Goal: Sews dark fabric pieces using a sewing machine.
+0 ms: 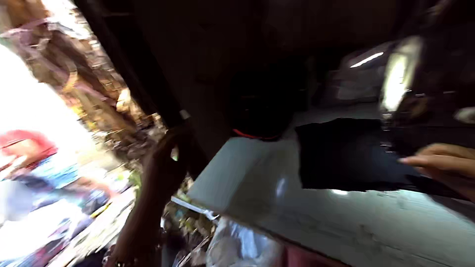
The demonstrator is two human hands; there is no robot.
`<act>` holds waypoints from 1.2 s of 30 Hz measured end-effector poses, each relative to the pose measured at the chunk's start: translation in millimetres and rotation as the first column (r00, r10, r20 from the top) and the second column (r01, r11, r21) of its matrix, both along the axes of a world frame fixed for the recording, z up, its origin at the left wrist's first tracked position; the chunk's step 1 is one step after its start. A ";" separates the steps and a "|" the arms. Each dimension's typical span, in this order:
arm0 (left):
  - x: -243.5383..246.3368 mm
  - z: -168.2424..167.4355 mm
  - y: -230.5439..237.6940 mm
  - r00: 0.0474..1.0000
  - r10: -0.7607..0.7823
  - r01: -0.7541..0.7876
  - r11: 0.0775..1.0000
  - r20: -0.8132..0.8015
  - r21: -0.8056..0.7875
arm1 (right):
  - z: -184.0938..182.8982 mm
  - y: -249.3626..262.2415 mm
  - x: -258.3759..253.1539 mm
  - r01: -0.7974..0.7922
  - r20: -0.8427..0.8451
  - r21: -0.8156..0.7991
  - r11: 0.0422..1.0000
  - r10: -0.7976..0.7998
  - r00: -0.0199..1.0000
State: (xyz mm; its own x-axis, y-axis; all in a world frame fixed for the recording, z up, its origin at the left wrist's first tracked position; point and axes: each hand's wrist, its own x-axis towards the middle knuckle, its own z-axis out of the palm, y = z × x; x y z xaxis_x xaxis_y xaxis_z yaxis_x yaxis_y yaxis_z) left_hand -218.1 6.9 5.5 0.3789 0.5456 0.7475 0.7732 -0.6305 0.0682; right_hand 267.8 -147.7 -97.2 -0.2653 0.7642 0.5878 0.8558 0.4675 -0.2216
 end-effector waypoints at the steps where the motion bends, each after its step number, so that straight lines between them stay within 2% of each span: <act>1: 44.6 -1.6 -0.4 0.987 -0.157 0.156 0.987 -0.018 -0.043 | -17.7 10.0 18.9 -0.022 0.016 0.093 0.995 0.020 1.000; 3: 122.8 -10.7 0.4 0.870 -0.488 0.473 0.865 -0.065 -0.169 | -32.5 17.4 33.9 -0.051 0.036 0.106 0.993 0.047 0.998; 4: 157.3 -16.9 3.2 0.764 -0.640 0.608 0.756 -0.081 -0.243 | -34.9 18.0 35.1 -0.069 0.049 0.099 0.993 0.064 0.997; 6: 215.9 -30.3 13.0 0.534 -0.843 0.768 0.516 -0.065 -0.379 | -32.8 17.3 29.2 -0.099 0.065 0.088 0.991 0.094 0.993; 8: 257.7 -46.7 28.4 0.352 -0.936 0.819 0.298 0.019 -0.490 | -30.9 15.0 23.0 -0.140 0.061 0.040 0.989 0.137 0.989; 9: 271.7 -55.7 36.3 0.295 -0.953 0.816 0.214 0.068 -0.537 | -31.3 13.8 21.1 -0.158 0.053 0.011 0.987 0.157 0.986; 11: 287.0 -73.7 49.0 0.230 -0.969 0.783 0.131 0.087 -0.608 | -33.3 12.8 19.6 -0.178 0.036 -0.021 0.984 0.179 0.983; 14: 289.1 -93.4 55.9 0.220 -0.975 0.746 0.145 0.035 -0.650 | -34.9 14.3 20.0 -0.198 0.002 0.006 0.980 0.198 0.980; 20: 283.2 -94.9 51.2 0.297 -0.954 0.727 0.251 -0.037 -0.639 | -30.6 11.9 20.6 -0.186 -0.005 -0.084 0.979 0.187 0.982; 23: 281.3 -94.7 46.6 0.344 -0.938 0.713 0.299 -0.055 -0.634 | -27.2 10.8 17.4 -0.194 0.078 -0.003 0.981 0.194 0.978; 27: 282.8 -91.3 32.3 0.479 -0.869 0.640 0.443 -0.126 -0.627 | -22.0 5.6 -5.7 -0.226 0.142 0.042 0.973 0.218 0.966; 31: 289.1 -76.4 5.4 0.620 -0.725 0.400 0.622 -0.300 -0.674 | -26.4 6.1 -5.1 -0.201 0.110 -0.031 0.979 0.203 0.973; 34: 292.1 -62.6 -12.6 0.637 -0.642 0.214 0.679 -0.427 -0.702 | -27.9 8.6 7.0 -0.184 0.083 -0.033 0.982 0.187 0.979; 35: 290.9 -60.9 -14.4 0.636 -0.636 0.221 0.693 -0.438 -0.686 | -28.6 10.3 10.8 -0.185 0.070 -0.034 0.982 0.187 0.980; 36: 287.6 -64.4 -11.8 0.641 -0.658 0.324 0.699 -0.396 -0.638 | -29.3 11.9 14.0 -0.184 0.057 -0.035 0.982 0.186 0.981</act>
State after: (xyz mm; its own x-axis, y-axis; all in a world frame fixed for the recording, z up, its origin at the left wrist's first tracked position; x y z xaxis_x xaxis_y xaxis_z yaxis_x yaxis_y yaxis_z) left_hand 69.4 -4.9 -58.9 0.9399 0.3414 -0.0040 0.3385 -0.9303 0.1413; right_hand 281.8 -135.8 -126.5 -0.4379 0.7152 0.5448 0.7671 0.6132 -0.1885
